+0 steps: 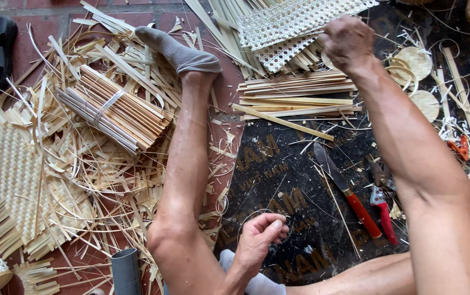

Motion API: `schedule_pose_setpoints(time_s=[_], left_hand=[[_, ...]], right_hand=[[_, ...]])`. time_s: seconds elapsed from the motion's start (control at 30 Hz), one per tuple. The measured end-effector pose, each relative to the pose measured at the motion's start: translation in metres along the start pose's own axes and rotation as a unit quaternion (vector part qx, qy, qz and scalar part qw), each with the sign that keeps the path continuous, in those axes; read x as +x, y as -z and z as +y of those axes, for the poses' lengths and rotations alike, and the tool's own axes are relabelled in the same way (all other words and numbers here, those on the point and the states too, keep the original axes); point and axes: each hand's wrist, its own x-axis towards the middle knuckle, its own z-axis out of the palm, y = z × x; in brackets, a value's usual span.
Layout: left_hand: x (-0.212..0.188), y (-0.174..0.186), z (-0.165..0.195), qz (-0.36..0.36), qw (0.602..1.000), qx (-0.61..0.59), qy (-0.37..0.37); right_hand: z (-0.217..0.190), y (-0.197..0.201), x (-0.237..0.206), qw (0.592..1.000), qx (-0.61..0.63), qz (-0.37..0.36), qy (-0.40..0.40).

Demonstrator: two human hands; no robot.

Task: The person sits on the floor assembling woven bamboo basket lampshades. They fit a round wooden rim into the top of a woven basket body, press and tuck the weave to seat it, apply glue from a squeeze bottle around the rim joint, secure the rim with plastic clothespins, and set finished baskets aside with a pile of completed ones nearby.

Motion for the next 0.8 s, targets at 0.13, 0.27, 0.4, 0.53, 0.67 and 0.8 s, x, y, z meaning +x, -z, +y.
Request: schedule_pose_setpoints(time_s=[0.13, 0.27, 0.4, 0.53, 0.67, 0.8], left_hand=[[0.000, 0.003, 0.006, -0.001, 1.000, -0.005, 0.013], [-0.003, 0.009, 0.013, -0.002, 0.999, -0.041, 0.011], [-0.009, 0.011, 0.011, -0.019, 0.999, -0.024, -0.008], [-0.014, 0.003, 0.006, -0.034, 0.999, -0.003, -0.028], [-0.024, -0.010, 0.015, -0.040, 0.998, -0.006, -0.057], [-0.041, -0.020, 0.043, -0.115, 0.969, -0.197, -0.092]], right_hand=[[-0.055, -0.035, 0.060, 0.986, -0.074, 0.151, 0.016], [-0.067, -0.042, 0.066, 0.993, -0.113, -0.029, 0.024], [-0.053, -0.030, 0.046, 0.988, -0.098, -0.122, 0.001], [-0.023, 0.012, 0.030, 0.981, -0.150, 0.112, -0.055], [-0.006, 0.091, -0.027, 0.884, 0.095, 0.456, -0.039], [-0.104, 0.145, -0.184, 0.707, 0.540, 0.431, -0.150]])
